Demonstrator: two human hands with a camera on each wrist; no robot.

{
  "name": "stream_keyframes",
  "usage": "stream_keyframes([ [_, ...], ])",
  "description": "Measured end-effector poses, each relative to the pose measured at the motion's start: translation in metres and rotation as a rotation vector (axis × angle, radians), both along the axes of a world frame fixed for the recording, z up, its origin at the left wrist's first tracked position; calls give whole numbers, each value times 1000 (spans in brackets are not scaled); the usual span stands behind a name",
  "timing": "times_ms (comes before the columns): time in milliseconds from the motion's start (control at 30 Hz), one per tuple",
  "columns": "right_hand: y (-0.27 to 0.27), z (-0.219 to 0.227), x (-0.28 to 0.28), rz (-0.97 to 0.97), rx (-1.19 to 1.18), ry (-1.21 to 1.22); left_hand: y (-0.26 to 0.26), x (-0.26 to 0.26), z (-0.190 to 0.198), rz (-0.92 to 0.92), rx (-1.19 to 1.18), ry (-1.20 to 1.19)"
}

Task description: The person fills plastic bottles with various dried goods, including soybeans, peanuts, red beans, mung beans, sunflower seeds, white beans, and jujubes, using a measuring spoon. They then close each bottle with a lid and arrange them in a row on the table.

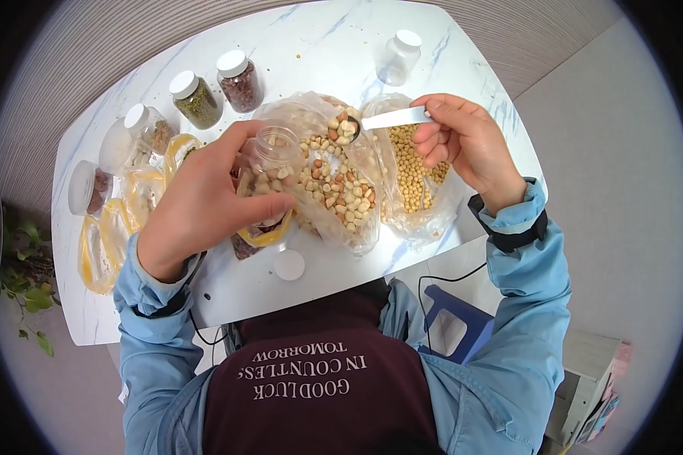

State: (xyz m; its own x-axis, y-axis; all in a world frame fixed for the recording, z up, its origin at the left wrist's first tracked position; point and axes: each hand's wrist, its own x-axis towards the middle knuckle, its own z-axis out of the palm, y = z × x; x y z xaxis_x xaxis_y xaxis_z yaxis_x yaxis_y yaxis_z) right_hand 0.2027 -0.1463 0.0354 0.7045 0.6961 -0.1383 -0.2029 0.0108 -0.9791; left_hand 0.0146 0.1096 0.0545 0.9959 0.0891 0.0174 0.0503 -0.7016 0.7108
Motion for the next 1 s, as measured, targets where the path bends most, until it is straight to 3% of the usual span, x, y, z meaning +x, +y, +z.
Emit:
stream_keyframes([
  [400, 18, 42, -27, 51, 4, -216, -8, 3, -7, -62, 9, -36],
  [500, 20, 42, -43, -11, -40, -366, -8, 3, -6, -62, -2, -36],
  [767, 18, 42, -78, -25, -75, -1337, -9, 3, -6, -49, -16, -57],
  [900, 18, 41, -76, -77, -17, -1465, -7, 2, -11, -49, -29, -122],
  [1000, 20, 32, -67, -182, -53, -1327, -4, 1, -6, -6, -74, -156],
])
